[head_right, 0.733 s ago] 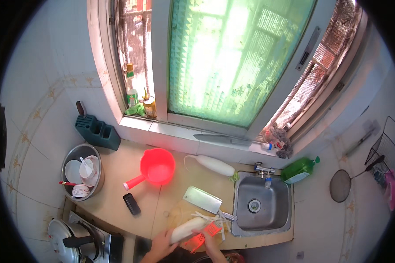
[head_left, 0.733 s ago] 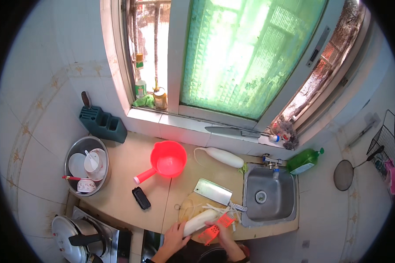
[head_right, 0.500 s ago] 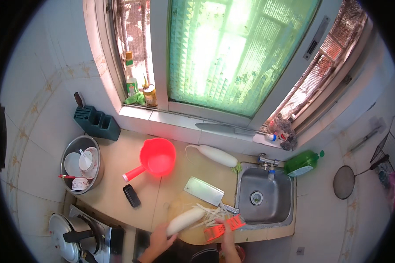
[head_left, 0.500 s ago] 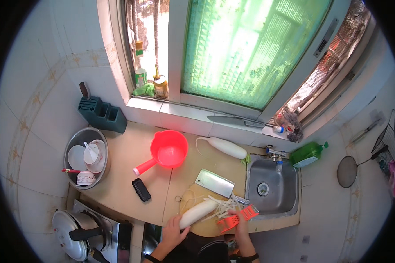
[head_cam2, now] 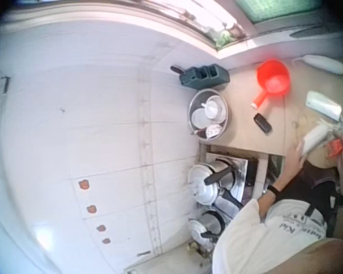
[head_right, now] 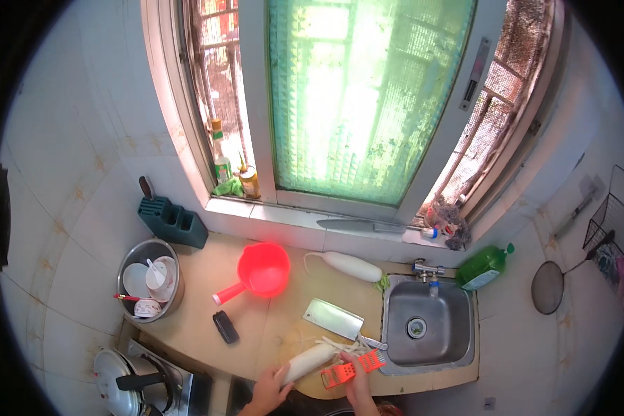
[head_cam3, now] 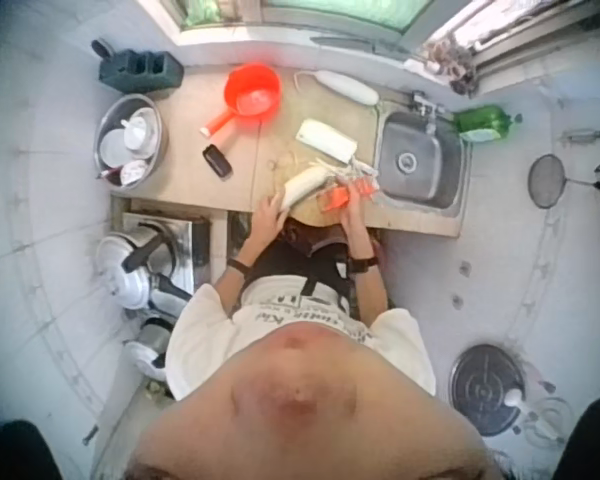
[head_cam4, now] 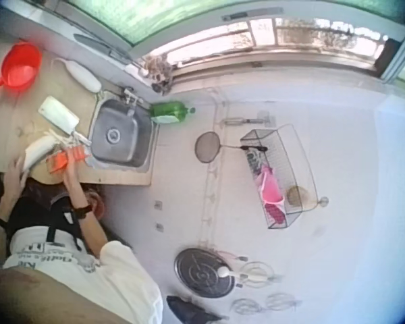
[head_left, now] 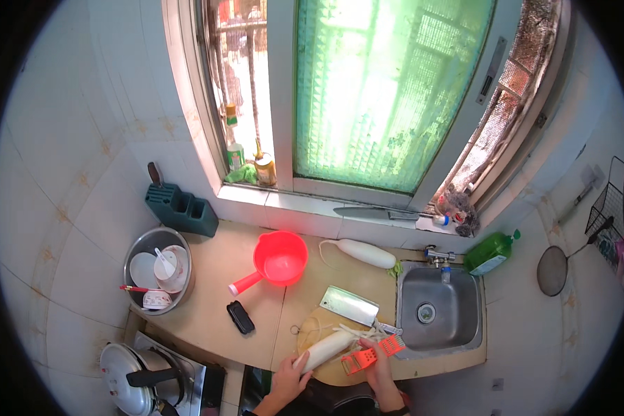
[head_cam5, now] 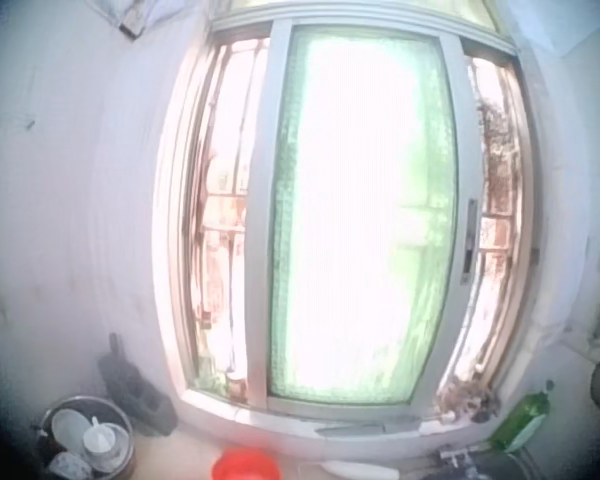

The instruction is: The person washes a radish in the sink, then uses a shredder to peel and shred long strips from it over a wooden cutting board.

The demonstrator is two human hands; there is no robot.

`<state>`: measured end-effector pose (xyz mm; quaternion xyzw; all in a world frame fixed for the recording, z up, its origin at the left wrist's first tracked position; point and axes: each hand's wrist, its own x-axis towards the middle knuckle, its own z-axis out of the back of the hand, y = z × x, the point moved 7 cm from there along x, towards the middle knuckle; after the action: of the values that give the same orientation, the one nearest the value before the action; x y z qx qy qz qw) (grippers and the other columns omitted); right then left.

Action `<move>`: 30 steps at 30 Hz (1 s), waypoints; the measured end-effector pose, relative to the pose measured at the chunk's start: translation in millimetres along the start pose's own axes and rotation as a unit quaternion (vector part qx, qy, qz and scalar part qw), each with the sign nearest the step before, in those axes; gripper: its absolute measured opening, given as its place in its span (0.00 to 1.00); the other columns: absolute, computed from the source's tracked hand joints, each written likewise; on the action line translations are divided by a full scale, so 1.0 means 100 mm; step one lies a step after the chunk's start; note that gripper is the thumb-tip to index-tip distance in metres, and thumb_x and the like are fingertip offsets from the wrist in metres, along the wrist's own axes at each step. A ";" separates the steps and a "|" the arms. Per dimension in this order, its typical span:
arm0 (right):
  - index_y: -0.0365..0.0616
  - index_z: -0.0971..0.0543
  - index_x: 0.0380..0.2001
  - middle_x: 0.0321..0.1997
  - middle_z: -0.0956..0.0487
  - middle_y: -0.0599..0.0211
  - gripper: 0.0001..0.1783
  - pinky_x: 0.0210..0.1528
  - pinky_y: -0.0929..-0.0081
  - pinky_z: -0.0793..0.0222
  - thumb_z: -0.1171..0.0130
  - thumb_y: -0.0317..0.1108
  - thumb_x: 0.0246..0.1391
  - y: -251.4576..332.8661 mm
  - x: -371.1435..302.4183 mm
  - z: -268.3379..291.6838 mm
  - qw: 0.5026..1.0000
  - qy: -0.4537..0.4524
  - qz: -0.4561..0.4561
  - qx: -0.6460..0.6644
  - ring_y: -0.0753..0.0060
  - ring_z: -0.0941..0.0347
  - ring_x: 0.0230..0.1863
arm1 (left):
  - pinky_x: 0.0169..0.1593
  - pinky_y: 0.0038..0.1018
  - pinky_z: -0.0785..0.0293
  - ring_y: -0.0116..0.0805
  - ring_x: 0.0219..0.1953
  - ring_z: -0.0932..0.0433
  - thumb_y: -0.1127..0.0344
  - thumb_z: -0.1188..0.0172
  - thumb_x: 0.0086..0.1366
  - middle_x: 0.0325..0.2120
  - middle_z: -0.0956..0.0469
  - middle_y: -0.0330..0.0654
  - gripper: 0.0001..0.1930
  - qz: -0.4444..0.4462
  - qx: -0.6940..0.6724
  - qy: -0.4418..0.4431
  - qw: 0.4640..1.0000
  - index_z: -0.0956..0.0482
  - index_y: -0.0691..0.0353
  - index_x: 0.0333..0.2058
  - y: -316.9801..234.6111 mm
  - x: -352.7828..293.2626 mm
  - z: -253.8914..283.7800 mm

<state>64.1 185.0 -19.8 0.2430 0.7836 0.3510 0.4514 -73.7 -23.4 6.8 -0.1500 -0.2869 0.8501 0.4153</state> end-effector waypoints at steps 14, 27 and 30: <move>0.33 0.26 0.51 0.54 0.22 0.51 0.32 0.59 0.53 0.28 0.64 0.54 0.70 -0.02 0.05 0.04 0.994 0.040 0.013 0.096 0.54 0.23 0.53 | 0.47 0.43 0.21 0.56 0.50 0.23 0.71 0.41 0.61 0.57 0.31 0.57 0.31 -0.019 0.063 0.048 0.997 0.30 0.36 0.63 -0.04 -0.16 -0.17; 0.35 0.23 0.41 0.43 0.20 0.59 0.29 0.56 0.63 0.30 0.66 0.49 0.71 0.27 -0.18 0.04 0.995 0.006 0.090 0.037 0.66 0.24 0.48 | 0.49 0.37 0.22 0.51 0.48 0.21 0.65 0.34 0.60 0.52 0.26 0.50 0.31 -0.027 -0.031 -0.042 0.998 0.32 0.61 0.61 0.12 -0.02 0.04; 0.37 0.23 0.40 0.40 0.20 0.60 0.25 0.54 0.65 0.31 0.63 0.47 0.71 0.24 -0.18 0.11 0.994 -0.014 0.111 0.002 0.67 0.24 0.46 | 0.45 0.37 0.22 0.48 0.45 0.21 0.63 0.33 0.59 0.47 0.25 0.48 0.30 0.016 -0.066 -0.045 0.997 0.29 0.61 0.60 0.15 -0.09 -0.02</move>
<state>84.1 191.7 4.6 0.3341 0.7460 0.3941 0.4201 -77.0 -37.1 -4.0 -0.1433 -0.3586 0.8417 0.3774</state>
